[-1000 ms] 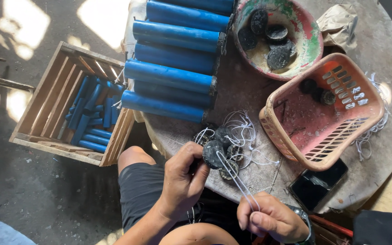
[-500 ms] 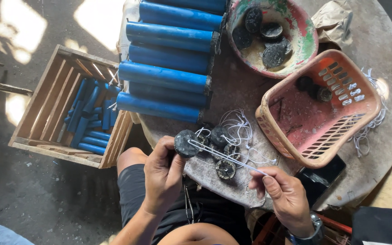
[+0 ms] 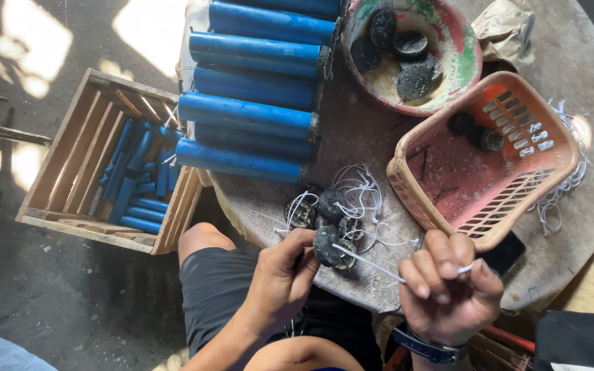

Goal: Attaching candle wicks to metal or plastic bases by threading them through the center hole.

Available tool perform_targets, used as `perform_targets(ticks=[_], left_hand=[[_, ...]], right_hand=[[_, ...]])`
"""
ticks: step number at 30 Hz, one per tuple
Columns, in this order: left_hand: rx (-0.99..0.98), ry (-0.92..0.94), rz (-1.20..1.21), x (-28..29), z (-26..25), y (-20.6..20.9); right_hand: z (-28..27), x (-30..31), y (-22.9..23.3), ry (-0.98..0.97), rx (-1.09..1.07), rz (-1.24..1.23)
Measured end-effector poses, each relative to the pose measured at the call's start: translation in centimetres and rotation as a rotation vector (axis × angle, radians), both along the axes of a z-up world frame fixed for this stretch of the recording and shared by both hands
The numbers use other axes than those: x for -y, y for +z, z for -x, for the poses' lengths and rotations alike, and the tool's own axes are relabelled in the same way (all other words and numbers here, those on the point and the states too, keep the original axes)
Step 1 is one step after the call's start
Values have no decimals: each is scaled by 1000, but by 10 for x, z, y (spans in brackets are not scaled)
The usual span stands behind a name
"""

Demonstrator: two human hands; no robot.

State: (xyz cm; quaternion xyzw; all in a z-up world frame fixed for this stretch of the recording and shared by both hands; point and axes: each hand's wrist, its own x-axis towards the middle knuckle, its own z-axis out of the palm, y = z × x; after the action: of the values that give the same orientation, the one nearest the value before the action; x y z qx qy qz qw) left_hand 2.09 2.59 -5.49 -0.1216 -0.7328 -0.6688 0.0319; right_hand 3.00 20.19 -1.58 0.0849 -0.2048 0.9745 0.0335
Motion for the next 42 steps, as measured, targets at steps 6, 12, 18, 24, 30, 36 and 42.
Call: perform_targets(ticks=[6,12,18,24,30,36,42], left_hand=[[79,-55,274,-4,-4,7],[-29,-117,370,-12,-9,9],[-113,-210,356,-15,-10,11],[23,-529,641,-20,-7,13],[16,-426,779,-16,25,47],[-550,-243,842,-61,80,102],[-690,-467,1092,-163,117,73]], right_hand=[[-7,2,-16,-325,-344,-1319],[-6,5,-24,-482,-439,-1788],[-8,5,-21,-566,-240,-1708],[-21,-1,-27,-668,-442,-1610],[-24,-14,-35,-837,-377,-1467],[-21,-25,-53,-661,-246,-1511],[-11,-23,-51,-610,-247,-1544]])
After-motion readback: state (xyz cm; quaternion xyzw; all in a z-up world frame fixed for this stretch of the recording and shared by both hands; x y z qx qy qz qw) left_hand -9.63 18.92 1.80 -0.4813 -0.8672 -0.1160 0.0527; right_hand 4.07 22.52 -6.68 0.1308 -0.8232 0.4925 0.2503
